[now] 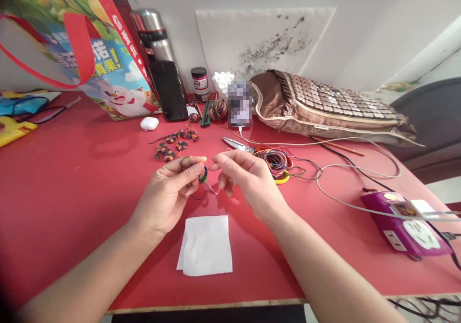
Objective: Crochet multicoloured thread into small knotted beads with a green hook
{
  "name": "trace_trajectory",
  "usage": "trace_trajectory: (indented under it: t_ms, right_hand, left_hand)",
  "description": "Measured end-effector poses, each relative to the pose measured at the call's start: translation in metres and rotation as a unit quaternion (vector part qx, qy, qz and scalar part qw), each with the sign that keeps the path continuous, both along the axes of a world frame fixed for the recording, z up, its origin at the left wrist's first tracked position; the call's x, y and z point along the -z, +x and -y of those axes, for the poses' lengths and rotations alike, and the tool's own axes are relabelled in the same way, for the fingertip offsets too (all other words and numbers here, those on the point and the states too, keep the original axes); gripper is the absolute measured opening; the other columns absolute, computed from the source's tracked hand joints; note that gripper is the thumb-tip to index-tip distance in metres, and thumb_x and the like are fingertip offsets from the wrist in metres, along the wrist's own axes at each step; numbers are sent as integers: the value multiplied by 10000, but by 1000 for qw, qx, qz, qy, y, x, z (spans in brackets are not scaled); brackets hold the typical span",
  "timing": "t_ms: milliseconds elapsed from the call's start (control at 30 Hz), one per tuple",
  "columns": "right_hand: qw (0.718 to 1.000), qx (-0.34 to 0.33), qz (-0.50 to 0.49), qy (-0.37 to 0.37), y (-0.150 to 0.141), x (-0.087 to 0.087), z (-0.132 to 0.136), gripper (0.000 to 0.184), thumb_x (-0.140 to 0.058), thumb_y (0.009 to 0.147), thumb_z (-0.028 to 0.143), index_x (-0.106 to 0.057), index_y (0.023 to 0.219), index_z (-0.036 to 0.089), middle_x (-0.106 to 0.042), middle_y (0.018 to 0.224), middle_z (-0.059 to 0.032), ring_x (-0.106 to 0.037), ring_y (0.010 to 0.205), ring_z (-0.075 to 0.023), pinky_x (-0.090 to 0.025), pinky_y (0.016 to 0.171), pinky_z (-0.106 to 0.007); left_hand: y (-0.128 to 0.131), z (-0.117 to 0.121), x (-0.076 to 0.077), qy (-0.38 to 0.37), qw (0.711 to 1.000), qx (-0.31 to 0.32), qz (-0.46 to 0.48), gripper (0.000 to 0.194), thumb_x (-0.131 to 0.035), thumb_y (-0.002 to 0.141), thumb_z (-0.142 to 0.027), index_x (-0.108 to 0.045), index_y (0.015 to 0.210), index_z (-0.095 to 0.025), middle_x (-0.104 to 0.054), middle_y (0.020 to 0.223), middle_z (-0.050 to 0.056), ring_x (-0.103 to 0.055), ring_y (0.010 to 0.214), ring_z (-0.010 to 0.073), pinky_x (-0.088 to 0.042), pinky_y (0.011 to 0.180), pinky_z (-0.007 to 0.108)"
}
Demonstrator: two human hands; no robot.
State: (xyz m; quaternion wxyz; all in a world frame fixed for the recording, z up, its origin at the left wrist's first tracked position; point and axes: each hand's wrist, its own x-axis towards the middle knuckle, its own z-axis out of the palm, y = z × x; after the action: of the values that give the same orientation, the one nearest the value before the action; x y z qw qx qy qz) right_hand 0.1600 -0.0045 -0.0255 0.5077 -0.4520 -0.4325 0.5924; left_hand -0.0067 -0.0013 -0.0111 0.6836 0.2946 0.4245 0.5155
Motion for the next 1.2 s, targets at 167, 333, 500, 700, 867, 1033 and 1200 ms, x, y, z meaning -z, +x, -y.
trace_trajectory:
  t_ms: [167, 333, 500, 700, 867, 1033, 1200]
  right_hand:
    - [998, -11, -32, -47, -11, 0, 7, 416, -991, 691, 467, -724, 844, 188, -646, 610, 33, -519, 473, -100, -396, 409, -232]
    - [992, -29, -90, -80, -11, 0, 5, 388, -965, 706, 441, -688, 790, 182, -601, 555, 41, -488, 477, -88, -350, 444, -223]
    - [990, -14, -114, -81, -7, -3, 0, 362, -968, 684, 387, -675, 763, 188, -533, 517, 67, -445, 473, -80, -316, 453, -222]
    - [999, 37, -24, 6, 2, -3, -2, 260, -916, 729, 346, -714, 799, 198, -582, 604, 49, -407, 473, -72, -302, 443, -247]
    - [988, 76, 98, 93, -3, -1, 5, 139, -856, 778, 280, -738, 791, 209, -667, 701, -9, -561, 608, -135, -440, 546, -291]
    - [981, 87, 126, 119, -11, 2, 12, 160, -858, 813, 314, -724, 791, 229, -650, 697, -9, -561, 625, -152, -434, 544, -303]
    - [989, 73, 86, 98, -11, 0, 11, 215, -867, 834, 381, -726, 804, 222, -691, 696, -15, -589, 602, -146, -475, 541, -298]
  left_hand:
    - [1, 1, 0, 6, 1000, -15, -2, 183, -991, 655, -247, -849, 756, -189, -685, 715, -13, -506, 581, 40, -396, 505, 152]
    - [-1, 2, -2, -9, 1000, 18, 13, 217, -980, 697, -319, -810, 717, -187, -637, 652, -19, -503, 577, 62, -379, 509, 178]
    - [-2, -4, 0, 3, 1000, -16, -20, 291, -962, 691, -439, -819, 717, -187, -760, 876, 55, -658, 820, 155, -517, 693, 247]
    - [-14, -16, 5, 123, 963, -192, -144, 186, -885, 822, -263, -731, 727, -224, -715, 914, 9, -639, 911, 149, -505, 856, 255]
    - [-14, -3, -11, 225, 946, -84, -219, 167, -814, 946, -395, -764, 933, -235, -667, 803, -7, -565, 709, 118, -467, 686, 245]
    - [-6, 8, -15, 123, 960, 81, -237, 339, -896, 847, -473, -792, 1038, -213, -522, 504, -59, -449, 464, 113, -345, 479, 264]
    - [-7, 3, -6, 91, 975, 113, -169, 228, -826, 919, -401, -766, 880, -185, -697, 615, 5, -629, 483, 130, -508, 490, 237]
